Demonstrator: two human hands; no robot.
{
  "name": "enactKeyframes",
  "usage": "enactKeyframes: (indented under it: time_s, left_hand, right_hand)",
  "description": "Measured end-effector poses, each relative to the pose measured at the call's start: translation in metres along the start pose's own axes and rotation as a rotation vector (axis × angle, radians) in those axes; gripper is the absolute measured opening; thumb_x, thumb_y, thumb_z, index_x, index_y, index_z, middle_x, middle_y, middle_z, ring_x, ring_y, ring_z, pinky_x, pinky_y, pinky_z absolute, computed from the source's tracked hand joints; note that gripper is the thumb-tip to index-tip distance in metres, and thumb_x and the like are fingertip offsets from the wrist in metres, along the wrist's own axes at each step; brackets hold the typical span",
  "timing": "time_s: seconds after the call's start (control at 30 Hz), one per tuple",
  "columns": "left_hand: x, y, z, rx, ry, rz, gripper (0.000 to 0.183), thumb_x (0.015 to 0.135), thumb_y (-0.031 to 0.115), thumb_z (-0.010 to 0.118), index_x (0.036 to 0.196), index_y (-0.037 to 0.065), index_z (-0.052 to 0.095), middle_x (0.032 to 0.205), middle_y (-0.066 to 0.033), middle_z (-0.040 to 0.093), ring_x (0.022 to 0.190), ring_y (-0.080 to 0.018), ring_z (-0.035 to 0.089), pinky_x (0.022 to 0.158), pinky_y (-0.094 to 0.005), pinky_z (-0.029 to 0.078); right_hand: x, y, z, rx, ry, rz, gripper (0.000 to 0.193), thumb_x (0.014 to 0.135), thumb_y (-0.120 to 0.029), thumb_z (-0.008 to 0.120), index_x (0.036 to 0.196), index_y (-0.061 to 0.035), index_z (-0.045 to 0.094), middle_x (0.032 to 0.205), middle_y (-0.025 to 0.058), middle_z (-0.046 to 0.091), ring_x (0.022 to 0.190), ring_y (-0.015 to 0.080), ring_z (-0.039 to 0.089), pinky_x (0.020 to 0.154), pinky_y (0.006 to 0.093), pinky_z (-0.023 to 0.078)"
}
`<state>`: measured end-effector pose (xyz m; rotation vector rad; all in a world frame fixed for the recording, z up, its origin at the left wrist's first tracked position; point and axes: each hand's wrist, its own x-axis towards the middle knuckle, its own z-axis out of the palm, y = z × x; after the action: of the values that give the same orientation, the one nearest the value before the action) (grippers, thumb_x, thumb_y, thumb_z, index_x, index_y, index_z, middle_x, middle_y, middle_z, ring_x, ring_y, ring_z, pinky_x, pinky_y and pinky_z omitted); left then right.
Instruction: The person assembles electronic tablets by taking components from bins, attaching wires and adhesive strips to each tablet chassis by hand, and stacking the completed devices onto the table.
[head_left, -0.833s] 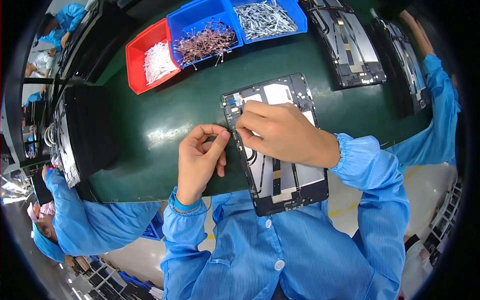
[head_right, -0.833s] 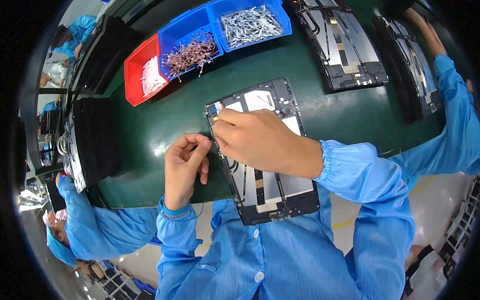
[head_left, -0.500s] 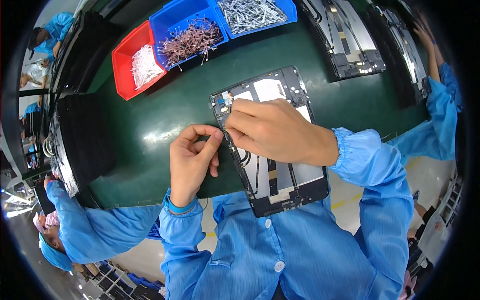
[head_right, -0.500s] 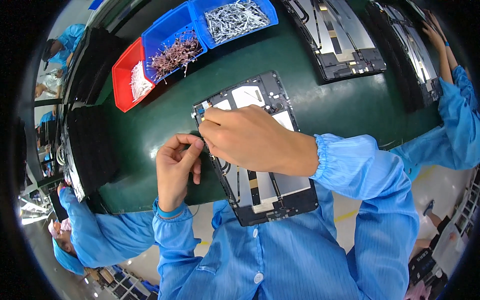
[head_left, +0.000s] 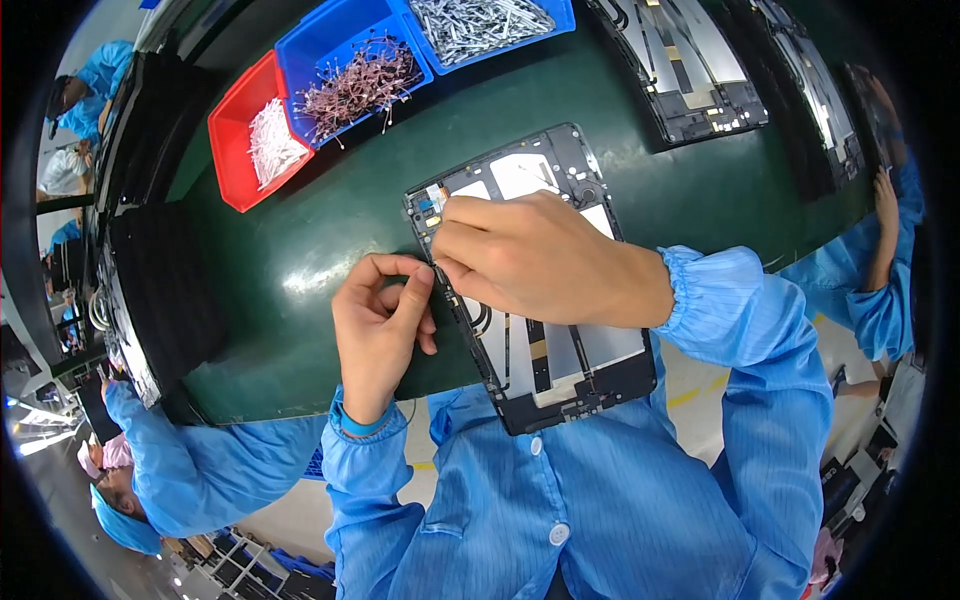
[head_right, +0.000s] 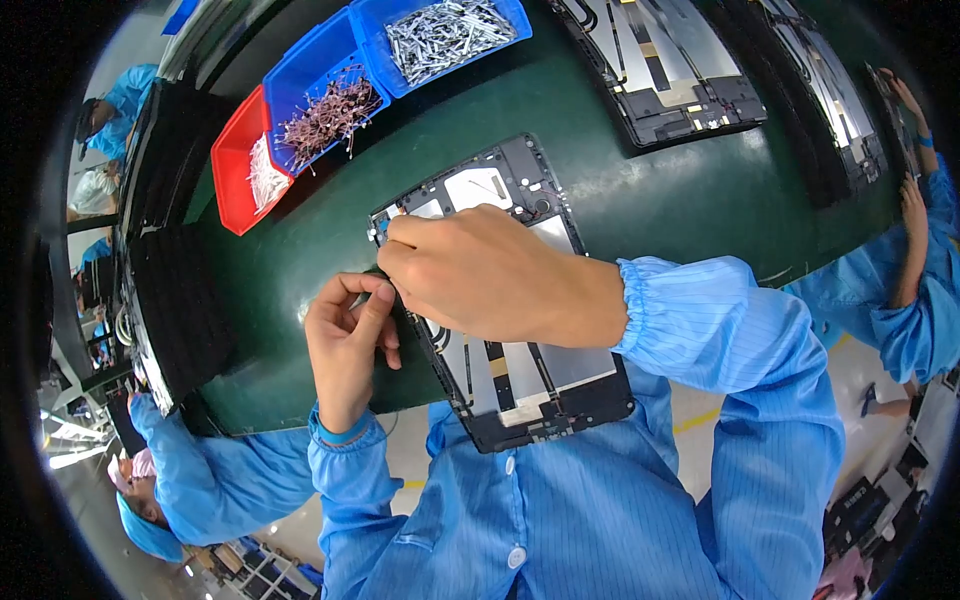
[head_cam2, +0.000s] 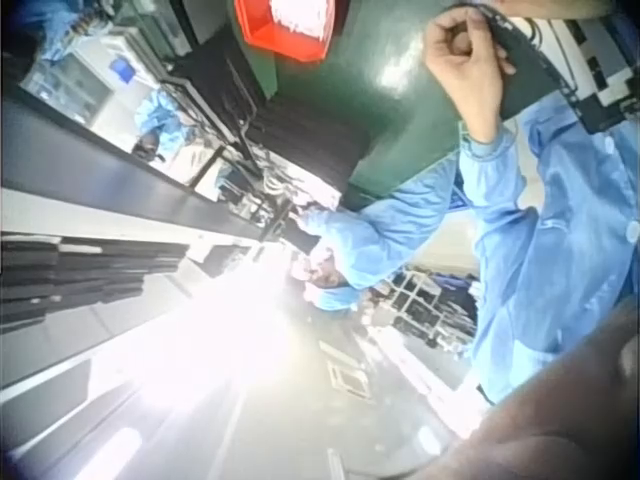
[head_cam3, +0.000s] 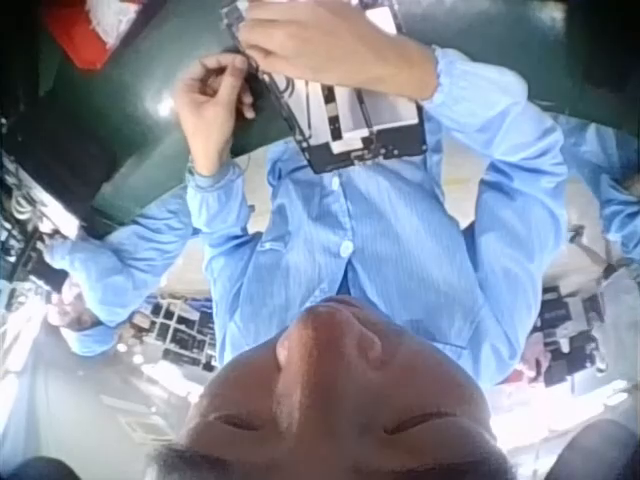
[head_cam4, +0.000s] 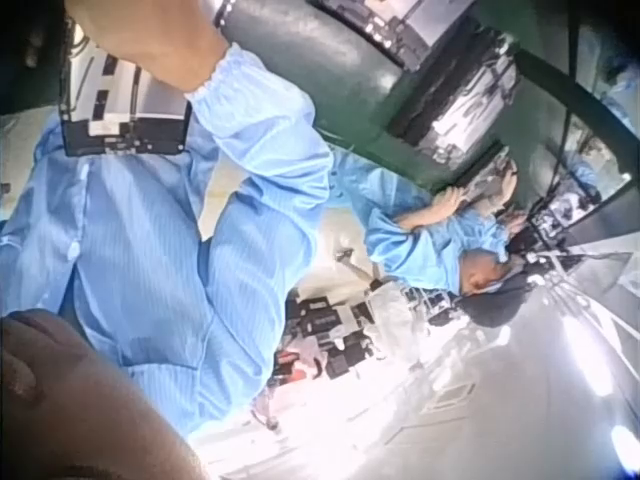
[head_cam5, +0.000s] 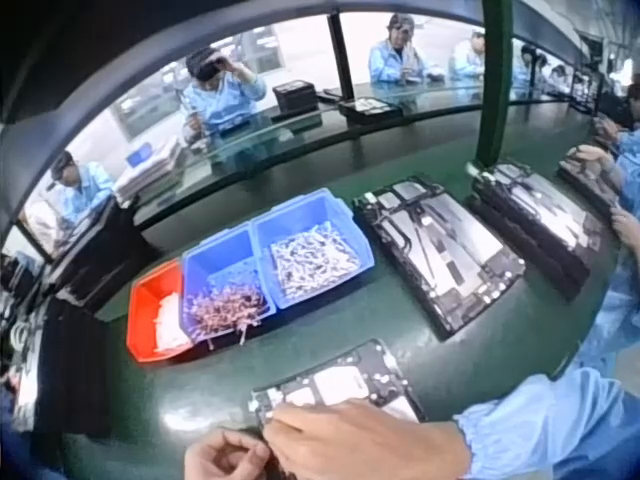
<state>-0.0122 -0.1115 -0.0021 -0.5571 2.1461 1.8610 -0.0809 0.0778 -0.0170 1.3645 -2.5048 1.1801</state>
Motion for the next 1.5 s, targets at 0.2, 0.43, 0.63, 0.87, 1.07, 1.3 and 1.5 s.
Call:
enactKeyframes:
  time_s: [0.2, 0.43, 0.63, 0.87, 1.07, 1.3, 1.5]
  left_hand:
    - [-0.003, 0.000, -0.001, 0.053, 0.035, 0.061, 0.017, 0.094, 0.009, 0.067, 0.100, -0.003, 0.058, 0.061, -0.0032, 0.059, 0.046, -0.0065, 0.053, 0.041, -0.0204, 0.040]
    - [0.004, 0.008, 0.000, 0.136, 0.021, 0.062, 0.012, 0.090, 0.003, 0.066, 0.095, -0.004, 0.056, 0.066, -0.0053, 0.062, 0.051, -0.0077, 0.057, 0.044, -0.0212, 0.047]
    - [0.004, 0.004, 0.013, 0.013, 0.108, 0.058, 0.010, 0.084, -0.004, 0.062, 0.089, -0.003, 0.054, 0.077, -0.0083, 0.064, 0.061, -0.0104, 0.062, 0.048, -0.0236, 0.053]
    - [0.011, 0.006, -0.013, -0.054, -0.105, -0.053, 0.008, 0.092, 0.001, 0.063, 0.094, -0.005, 0.058, 0.082, -0.0094, 0.066, 0.067, -0.0128, 0.065, 0.057, -0.0249, 0.058]
    - [0.017, 0.012, -0.019, -0.015, -0.198, -0.071, 0.011, 0.094, 0.005, 0.064, 0.096, -0.005, 0.059, 0.082, -0.0101, 0.066, 0.069, -0.0137, 0.067, 0.058, -0.0241, 0.058]
    - [0.014, 0.012, -0.013, -0.005, -0.147, -0.060, 0.010, 0.093, 0.002, 0.063, 0.095, -0.006, 0.057, 0.082, -0.0106, 0.065, 0.069, -0.0146, 0.067, 0.058, -0.0257, 0.059]
    - [0.012, 0.010, -0.009, -0.014, -0.111, -0.046, 0.008, 0.093, 0.000, 0.061, 0.095, -0.006, 0.056, 0.083, -0.0108, 0.065, 0.070, -0.0150, 0.067, 0.059, -0.0264, 0.060]
  right_hand:
    - [0.002, -0.001, -0.002, -0.001, -0.024, 0.001, 0.019, 0.081, -0.018, 0.070, 0.082, 0.0002, 0.063, 0.082, 0.0094, 0.059, 0.065, 0.0265, 0.066, 0.054, 0.0366, 0.054]
    - [0.002, 0.001, 0.000, -0.002, -0.012, 0.006, 0.019, 0.081, -0.018, 0.070, 0.083, 0.0000, 0.063, 0.083, 0.0093, 0.059, 0.065, 0.0262, 0.067, 0.055, 0.0364, 0.055]
    - [0.001, 0.001, 0.000, 0.031, -0.003, 0.008, 0.017, 0.079, -0.015, 0.069, 0.081, 0.0000, 0.063, 0.082, 0.0093, 0.059, 0.065, 0.0263, 0.067, 0.055, 0.0366, 0.055]
    - [0.000, 0.002, 0.000, 0.027, -0.008, 0.003, 0.015, 0.078, -0.013, 0.069, 0.082, -0.0001, 0.063, 0.082, 0.0102, 0.059, 0.066, 0.0268, 0.067, 0.056, 0.0367, 0.055]
    - [-0.001, 0.002, 0.000, 0.040, -0.002, 0.006, 0.015, 0.079, -0.013, 0.068, 0.082, 0.0002, 0.063, 0.083, 0.0110, 0.060, 0.067, 0.0275, 0.067, 0.056, 0.0375, 0.055]
    - [-0.001, 0.001, -0.002, 0.048, -0.009, 0.015, 0.015, 0.078, -0.012, 0.068, 0.083, 0.0004, 0.063, 0.084, 0.0115, 0.061, 0.068, 0.0282, 0.068, 0.057, 0.0383, 0.055]
    - [-0.002, 0.002, -0.001, 0.042, -0.022, 0.014, 0.014, 0.077, -0.012, 0.068, 0.082, 0.0001, 0.063, 0.084, 0.0111, 0.060, 0.068, 0.0279, 0.068, 0.058, 0.0390, 0.056]
